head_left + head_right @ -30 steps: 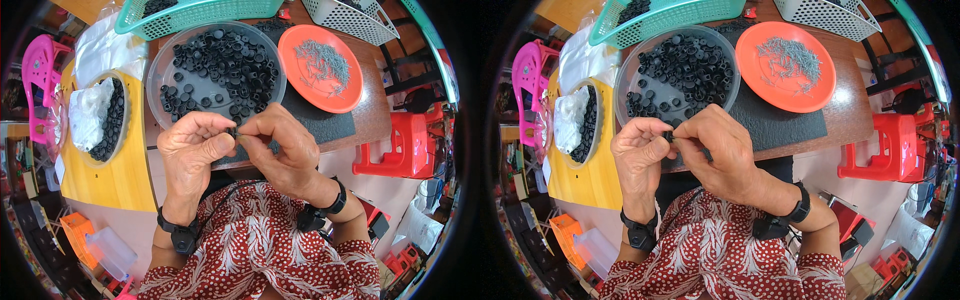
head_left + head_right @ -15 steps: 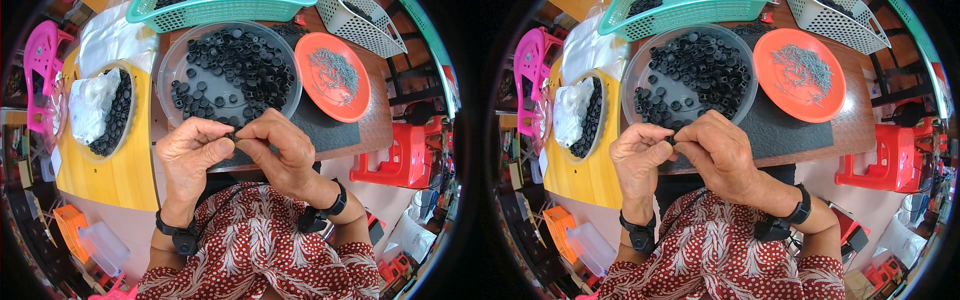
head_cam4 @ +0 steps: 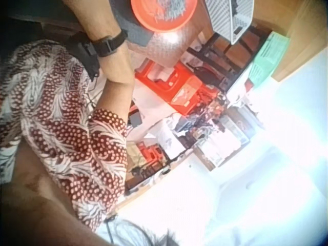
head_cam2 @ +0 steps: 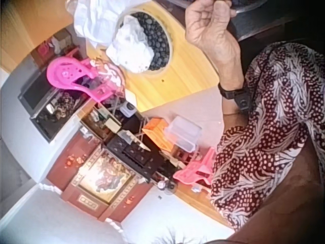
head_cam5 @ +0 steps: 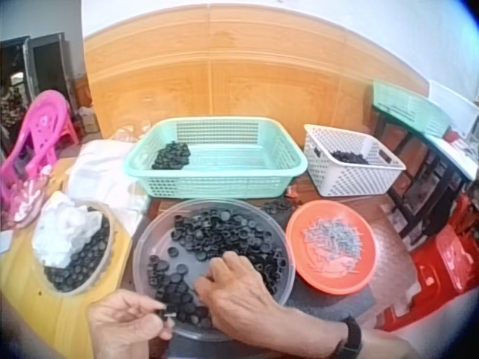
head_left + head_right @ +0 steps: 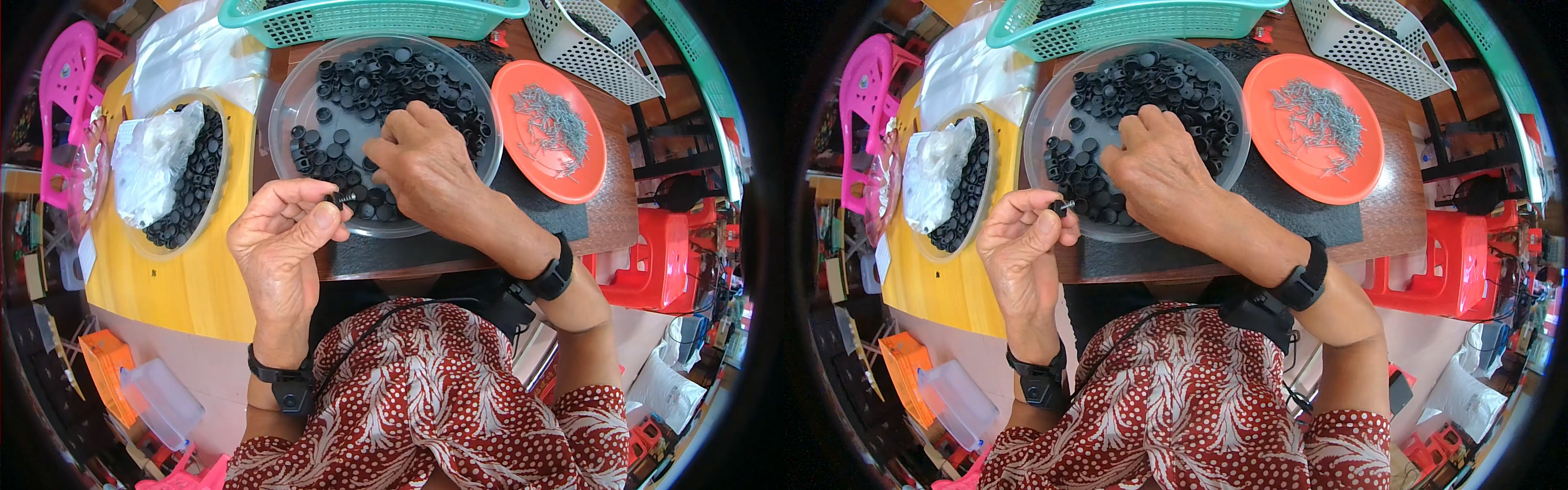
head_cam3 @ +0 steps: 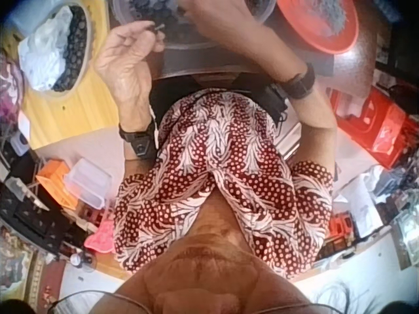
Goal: Assembling small black plastic components with metal springs or screws.
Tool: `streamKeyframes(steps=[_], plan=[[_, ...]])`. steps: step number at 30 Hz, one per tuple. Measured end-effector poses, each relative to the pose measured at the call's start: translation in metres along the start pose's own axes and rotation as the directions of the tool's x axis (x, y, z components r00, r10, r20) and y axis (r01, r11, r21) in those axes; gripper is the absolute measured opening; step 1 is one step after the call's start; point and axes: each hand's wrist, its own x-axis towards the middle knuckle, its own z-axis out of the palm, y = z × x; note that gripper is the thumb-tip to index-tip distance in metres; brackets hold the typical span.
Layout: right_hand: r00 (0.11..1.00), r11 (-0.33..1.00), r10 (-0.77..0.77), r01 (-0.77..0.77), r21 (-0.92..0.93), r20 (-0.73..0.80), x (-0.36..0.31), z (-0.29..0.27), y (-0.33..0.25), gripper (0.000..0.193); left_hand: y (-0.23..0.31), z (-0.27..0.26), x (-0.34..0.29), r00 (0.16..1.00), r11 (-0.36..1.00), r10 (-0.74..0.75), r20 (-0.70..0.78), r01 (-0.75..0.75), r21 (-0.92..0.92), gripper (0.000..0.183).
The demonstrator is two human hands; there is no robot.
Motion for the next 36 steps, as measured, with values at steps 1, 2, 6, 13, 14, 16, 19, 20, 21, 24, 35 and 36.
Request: streamKeyframes(steps=[1,2,6,13,14,16,19,20,21,24,35,36], plan=[[0.999,0.999,-0.021,0.022,-0.037,0.048,0.002,0.001,0.0,0.012,0.0,0.0,0.0,1.0,1.0,0.003,0.0,-0.003,-0.004,0.018],[0.999,0.999,-0.023,0.025,-0.035,0.047,0.002,0.001,0.0,0.012,0.001,0.001,0.0,1.0,1.0,0.007,0.0,-0.007,-0.008,0.018],[0.993,0.996,-0.008,0.018,-0.086,0.115,0.005,0.001,0.0,0.02,0.001,0.001,0.0,1.0,1.0,-0.003,0.005,0.003,-0.018,0.019],[0.999,0.995,0.011,-0.007,0.095,-0.046,-0.001,-0.01,-0.01,0.012,0.004,0.007,-0.001,0.999,1.0,0.017,-0.026,-0.017,0.022,0.019],[0.999,0.995,0.012,-0.008,0.095,-0.045,-0.002,-0.013,-0.013,0.012,0.004,0.009,-0.001,0.999,0.999,0.045,-0.025,-0.044,0.015,0.018],[0.998,0.987,0.018,-0.009,0.162,-0.059,-0.006,-0.018,-0.02,0.013,0.002,0.012,0.002,0.999,0.999,0.04,0.0,-0.04,-0.013,0.019],[0.994,0.947,0.102,-0.086,0.308,-0.034,-0.01,-0.03,-0.032,0.015,-0.001,0.014,0.003,0.998,0.998,0.05,0.044,-0.048,-0.037,0.02],[0.994,0.948,0.105,-0.089,0.307,-0.036,-0.012,-0.032,-0.034,0.015,-0.002,0.015,0.003,0.996,0.998,0.064,0.061,-0.062,-0.033,0.02],[0.984,0.902,0.17,-0.136,0.41,-0.049,-0.015,-0.033,-0.036,0.017,-0.002,0.017,0.002,0.996,0.998,0.062,0.064,-0.061,-0.029,0.02],[0.945,0.781,0.326,-0.258,0.568,-0.019,-0.023,-0.035,-0.041,0.021,-0.001,0.021,-0.001,0.997,0.998,0.056,0.056,-0.056,-0.004,0.021],[0.871,0.557,0.476,-0.189,0.809,-0.124,-0.043,-0.032,-0.047,0.026,-0.006,0.033,-0.007,0.991,0.994,0.021,0.129,-0.007,-0.112,0.021],[0.875,0.601,0.457,-0.17,0.781,-0.162,-0.045,-0.032,-0.045,0.026,-0.006,0.034,-0.007,0.991,0.994,0.021,0.133,-0.006,-0.109,0.021]])
